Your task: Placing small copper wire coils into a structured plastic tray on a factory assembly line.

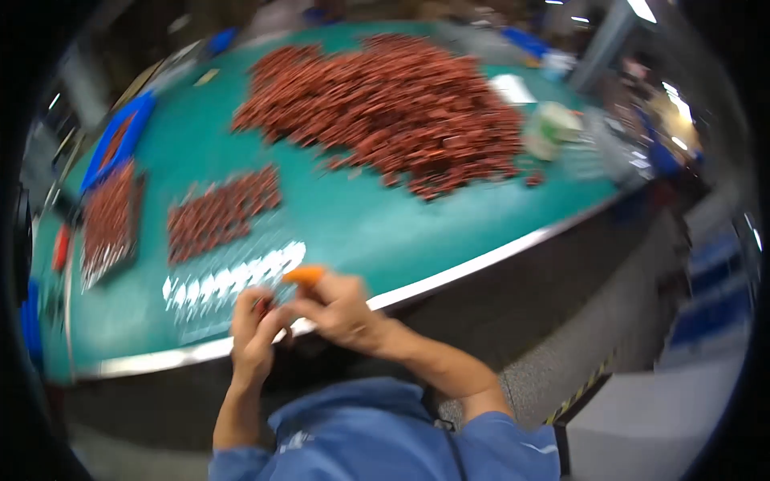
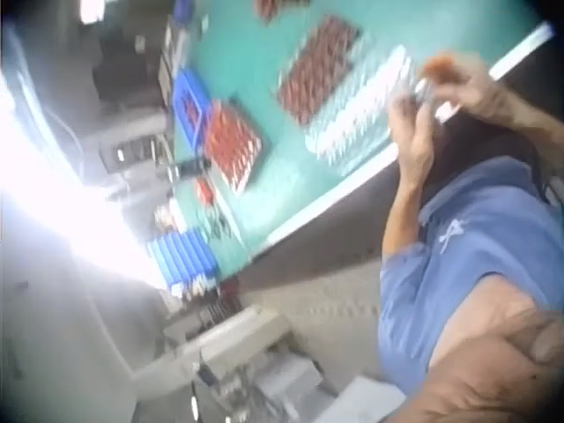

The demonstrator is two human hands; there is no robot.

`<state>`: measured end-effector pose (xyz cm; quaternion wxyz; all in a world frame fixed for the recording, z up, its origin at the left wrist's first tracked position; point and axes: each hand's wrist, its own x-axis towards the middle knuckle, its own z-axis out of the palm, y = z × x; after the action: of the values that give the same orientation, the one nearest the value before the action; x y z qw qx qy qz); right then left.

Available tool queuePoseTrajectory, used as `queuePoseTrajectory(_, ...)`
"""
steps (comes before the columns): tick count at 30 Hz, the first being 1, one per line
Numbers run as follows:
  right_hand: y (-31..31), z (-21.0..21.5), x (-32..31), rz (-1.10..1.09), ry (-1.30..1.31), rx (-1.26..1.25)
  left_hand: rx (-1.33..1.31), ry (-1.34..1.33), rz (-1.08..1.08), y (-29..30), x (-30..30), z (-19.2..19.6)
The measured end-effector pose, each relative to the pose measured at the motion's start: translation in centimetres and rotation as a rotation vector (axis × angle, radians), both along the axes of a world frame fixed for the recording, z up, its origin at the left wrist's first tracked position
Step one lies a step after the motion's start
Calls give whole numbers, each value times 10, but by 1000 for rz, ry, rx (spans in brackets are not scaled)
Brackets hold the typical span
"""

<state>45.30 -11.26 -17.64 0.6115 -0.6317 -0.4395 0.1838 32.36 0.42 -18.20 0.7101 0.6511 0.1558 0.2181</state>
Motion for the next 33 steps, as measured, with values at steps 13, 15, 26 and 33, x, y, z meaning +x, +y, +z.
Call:
queuePoseTrajectory(13, 0, 17, -2, 138, 277, 65, -9, -154, -82, -1, 4, -16)
queuePoseTrajectory(15, -1, 15, -1, 118, 257, 67, 6, -157, -88, -4, 5, -17)
queuePoseTrajectory(26, 4, 7, -5, 204, 364, -75, -89, 102, -18, -5, -11, -8)
queuePoseTrajectory(33, -3, 22, 1, 107, 297, -193, 9, 30, -192, 0, -1, -10)
